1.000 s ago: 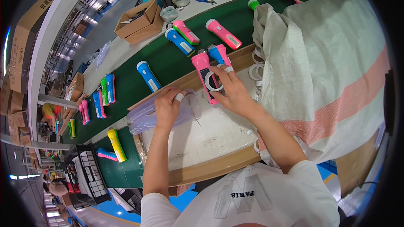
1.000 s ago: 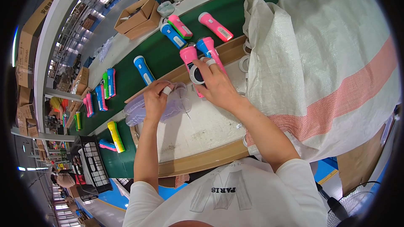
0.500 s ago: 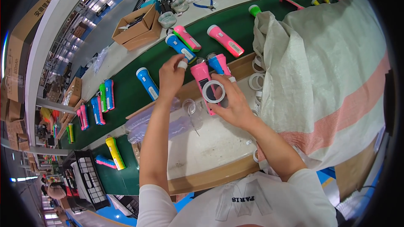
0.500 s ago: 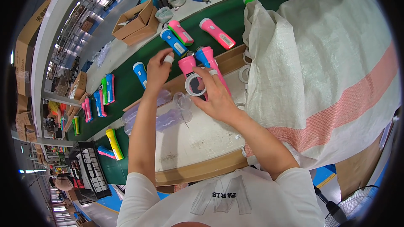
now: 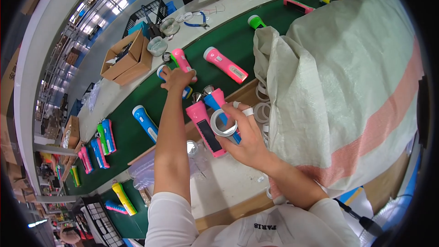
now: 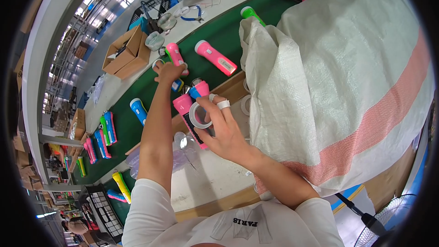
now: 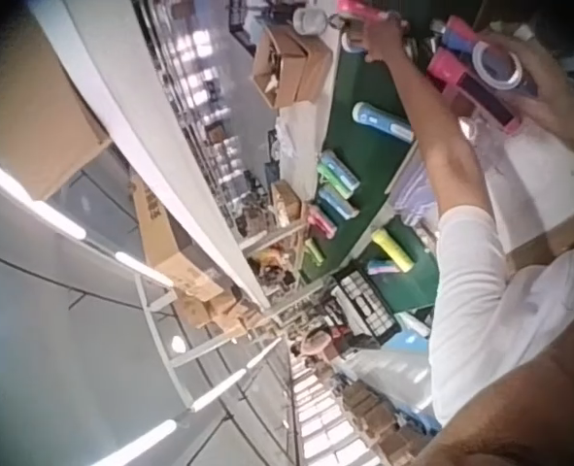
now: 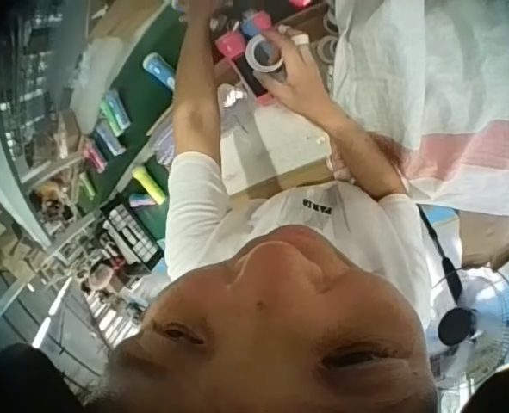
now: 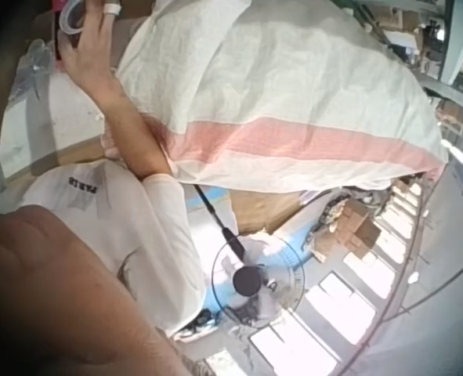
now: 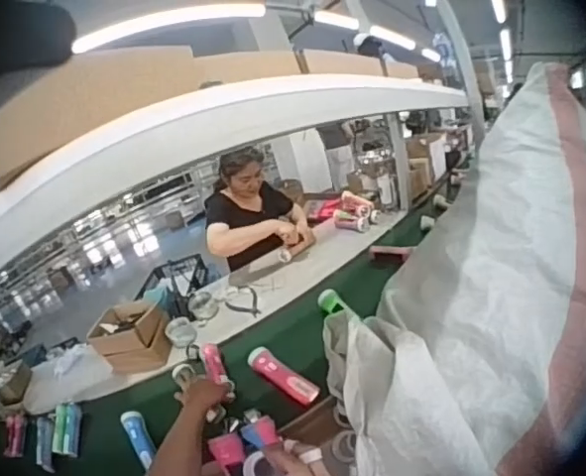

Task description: Assembling the bodies and caps of various colored plastic flashlights on a factory assembly line.

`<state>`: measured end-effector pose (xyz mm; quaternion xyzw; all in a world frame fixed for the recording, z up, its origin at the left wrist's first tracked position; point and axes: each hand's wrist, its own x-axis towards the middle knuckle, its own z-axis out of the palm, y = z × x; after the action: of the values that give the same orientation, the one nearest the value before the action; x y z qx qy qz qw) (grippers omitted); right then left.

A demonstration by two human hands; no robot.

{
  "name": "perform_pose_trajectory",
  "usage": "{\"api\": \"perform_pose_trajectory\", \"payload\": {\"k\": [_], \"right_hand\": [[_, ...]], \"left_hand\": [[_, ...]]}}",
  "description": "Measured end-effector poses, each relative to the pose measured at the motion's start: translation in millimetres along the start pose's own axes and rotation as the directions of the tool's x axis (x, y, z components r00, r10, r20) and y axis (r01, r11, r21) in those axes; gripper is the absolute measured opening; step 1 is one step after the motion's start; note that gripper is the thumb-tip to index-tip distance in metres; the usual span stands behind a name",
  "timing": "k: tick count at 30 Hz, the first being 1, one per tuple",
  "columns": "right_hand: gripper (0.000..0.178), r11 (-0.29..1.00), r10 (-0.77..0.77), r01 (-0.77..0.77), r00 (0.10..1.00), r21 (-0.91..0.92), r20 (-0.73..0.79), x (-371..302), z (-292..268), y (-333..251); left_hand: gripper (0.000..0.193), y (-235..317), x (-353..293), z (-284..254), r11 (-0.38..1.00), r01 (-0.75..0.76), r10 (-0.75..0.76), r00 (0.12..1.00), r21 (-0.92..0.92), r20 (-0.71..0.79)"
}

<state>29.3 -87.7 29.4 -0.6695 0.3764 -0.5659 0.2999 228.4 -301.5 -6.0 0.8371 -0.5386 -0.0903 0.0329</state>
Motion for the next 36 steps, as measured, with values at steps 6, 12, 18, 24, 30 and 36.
{"api": "perform_pose_trajectory", "payload": {"k": [6,12,18,24,30,36], "right_hand": [[0.068,0.996,0.074,-0.071,0.996,0.061,-0.04,2.2,-2.9,-2.2],[0.07,0.947,0.269,-0.254,0.962,0.194,-0.054,1.4,-6.2,11.6],[0.084,0.988,0.129,-0.125,0.991,0.09,-0.038,-0.8,-10.6,4.2],[0.07,0.997,-0.033,0.023,0.987,0.068,0.155,-6.5,-13.3,-4.9],[0.051,0.994,-0.025,0.001,0.974,0.107,0.224,-6.0,-15.0,-16.8],[0.054,0.984,-0.177,0.145,0.888,0.105,0.425,-5.6,-23.4,-18.6]], "left_hand": [[0.044,-102.0,-9.9,-25.0,0.82,-0.367,0.343,0.929,-0.438,-0.138],[0.03,-106.1,-161.3,-122.1,0.518,-0.238,0.434,0.901,-0.821,0.013],[0.03,-126.8,-253.5,-161.3,0.474,-0.182,0.503,0.859,-0.861,0.096],[0.034,-121.8,-295.9,-189.2,0.656,-0.188,0.436,0.884,-0.731,0.165],[0.035,-116.8,-301.7,-200.6,0.73,-0.256,0.398,0.913,-0.634,0.09],[0.036,-122.7,-309.3,-213.8,0.791,-0.241,0.379,0.915,-0.563,0.141]]}}
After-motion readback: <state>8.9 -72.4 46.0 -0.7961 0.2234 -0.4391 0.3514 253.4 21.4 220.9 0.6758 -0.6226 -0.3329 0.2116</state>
